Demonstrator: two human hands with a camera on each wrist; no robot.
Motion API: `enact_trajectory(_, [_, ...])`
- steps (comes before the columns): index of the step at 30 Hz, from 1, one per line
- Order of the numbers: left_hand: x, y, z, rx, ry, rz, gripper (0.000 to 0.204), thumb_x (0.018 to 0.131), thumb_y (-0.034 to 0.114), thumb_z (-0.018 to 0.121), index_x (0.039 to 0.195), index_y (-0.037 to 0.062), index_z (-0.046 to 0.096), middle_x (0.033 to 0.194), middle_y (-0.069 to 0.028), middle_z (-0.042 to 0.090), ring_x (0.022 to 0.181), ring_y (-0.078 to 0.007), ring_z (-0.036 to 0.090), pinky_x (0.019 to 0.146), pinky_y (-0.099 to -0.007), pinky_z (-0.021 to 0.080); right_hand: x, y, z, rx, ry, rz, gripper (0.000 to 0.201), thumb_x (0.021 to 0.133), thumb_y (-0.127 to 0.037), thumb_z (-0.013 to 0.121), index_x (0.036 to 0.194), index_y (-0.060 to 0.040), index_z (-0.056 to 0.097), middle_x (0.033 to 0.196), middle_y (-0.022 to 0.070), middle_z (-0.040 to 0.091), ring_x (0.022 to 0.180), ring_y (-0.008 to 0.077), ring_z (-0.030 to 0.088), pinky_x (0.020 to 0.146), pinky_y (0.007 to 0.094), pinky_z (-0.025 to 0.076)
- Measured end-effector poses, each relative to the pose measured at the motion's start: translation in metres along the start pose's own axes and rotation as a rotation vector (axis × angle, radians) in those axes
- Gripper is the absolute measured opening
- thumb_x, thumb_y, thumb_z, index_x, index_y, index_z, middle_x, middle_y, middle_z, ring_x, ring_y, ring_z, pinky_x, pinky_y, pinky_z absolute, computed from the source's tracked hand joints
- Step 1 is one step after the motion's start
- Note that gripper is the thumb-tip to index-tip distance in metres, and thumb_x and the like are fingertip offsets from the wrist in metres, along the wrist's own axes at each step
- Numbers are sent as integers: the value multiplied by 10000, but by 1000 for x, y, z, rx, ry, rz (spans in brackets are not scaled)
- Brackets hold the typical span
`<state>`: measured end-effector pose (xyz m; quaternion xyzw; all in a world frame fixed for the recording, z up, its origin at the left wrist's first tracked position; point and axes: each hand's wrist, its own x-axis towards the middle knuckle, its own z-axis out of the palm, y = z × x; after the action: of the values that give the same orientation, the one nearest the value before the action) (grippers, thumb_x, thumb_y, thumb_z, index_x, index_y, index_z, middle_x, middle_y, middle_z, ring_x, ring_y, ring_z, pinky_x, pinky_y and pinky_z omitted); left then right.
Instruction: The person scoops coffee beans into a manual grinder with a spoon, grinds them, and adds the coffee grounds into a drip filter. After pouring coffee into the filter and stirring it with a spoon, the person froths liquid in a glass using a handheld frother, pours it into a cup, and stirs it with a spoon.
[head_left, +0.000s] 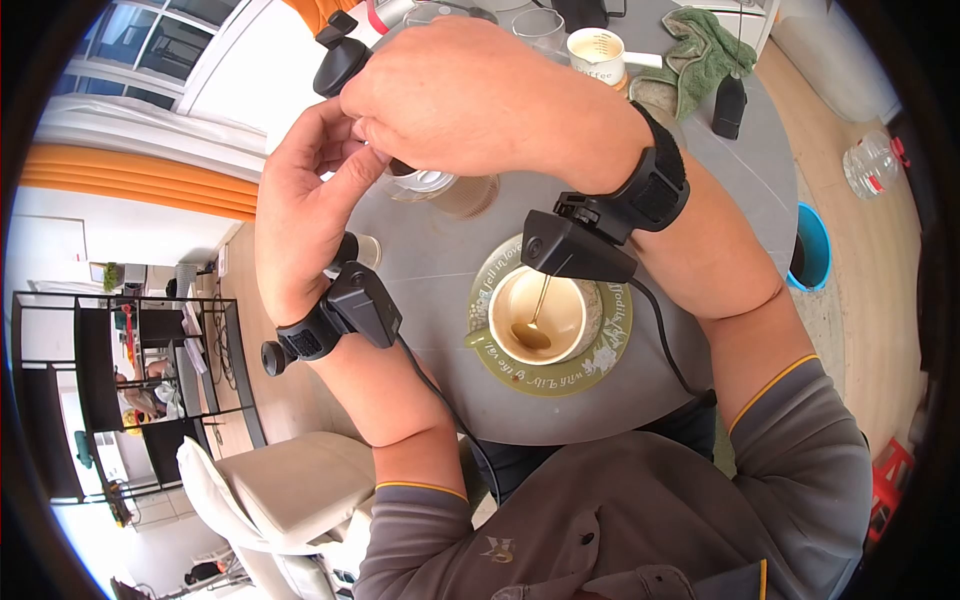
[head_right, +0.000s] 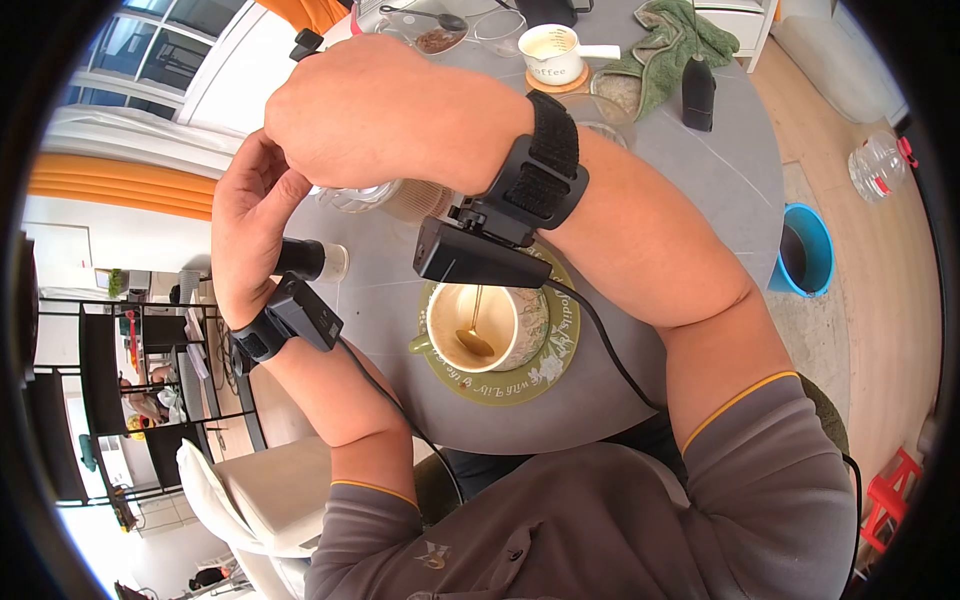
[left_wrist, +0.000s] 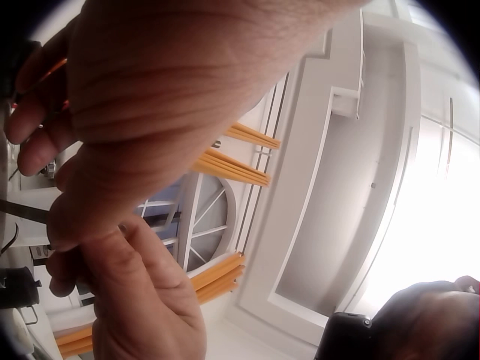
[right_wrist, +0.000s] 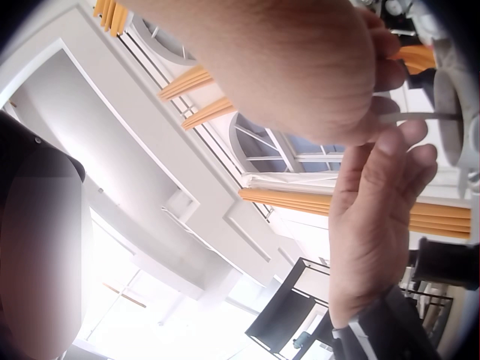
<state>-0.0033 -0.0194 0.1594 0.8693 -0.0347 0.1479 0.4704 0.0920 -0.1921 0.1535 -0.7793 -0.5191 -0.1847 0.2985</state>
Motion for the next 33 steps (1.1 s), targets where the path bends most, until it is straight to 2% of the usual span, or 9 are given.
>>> enact_trajectory(1, [0, 0, 0, 3, 0, -1, 419, 887, 94, 758, 1264, -46, 637, 1066, -74, 728, 899, -130, 655, 856, -295, 532, 0, -2, -2, 0, 0, 0, 165, 832, -170, 614, 871, -59, 729, 760, 166, 694, 719, 378, 683, 678, 475, 549])
enact_trajectory(3, [-1, 0, 1, 3, 3, 1, 418, 888, 93, 757, 1263, -46, 637, 1068, -75, 728, 900, -130, 654, 857, -295, 532, 2, -6, -7, -30, -63, 29, 166, 782, -128, 686, 892, -58, 789, 842, 159, 751, 784, 313, 740, 682, 421, 596])
enact_trajectory(18, [0, 0, 1, 10, -1, 2, 433, 872, 66, 747, 1273, -48, 629, 1082, -78, 723, 903, -135, 650, 874, -304, 531, 2, -6, -7, -22, -80, 46, 170, 797, -136, 690, 914, -60, 787, 845, 151, 753, 785, 298, 742, 671, 412, 597])
enact_trajectory(19, [0, 1, 0, 4, 2, -2, 434, 872, 62, 747, 1274, -49, 628, 1085, -78, 722, 905, -135, 650, 876, -305, 532, 2, -5, -5, -22, -80, 46, 170, 797, -136, 690, 914, -60, 787, 845, 151, 753, 785, 298, 742, 671, 412, 597])
enact_trajectory(21, [-1, 2, 1, 0, 4, -8, 433, 873, 60, 748, 1274, -51, 628, 1085, -78, 721, 908, -135, 650, 878, -305, 533, 1, -2, 0, 13, -16, 21, 177, 827, -164, 600, 890, -82, 744, 769, 158, 702, 727, 377, 684, 679, 482, 550])
enact_trajectory(33, [0, 0, 2, 4, 8, -4, 421, 884, 84, 758, 1263, -51, 633, 1072, -79, 722, 913, -131, 650, 867, -305, 541, 2, 0, 6, 0, -35, -28, 151, 831, -153, 636, 894, -52, 729, 776, 154, 703, 743, 368, 690, 677, 474, 555])
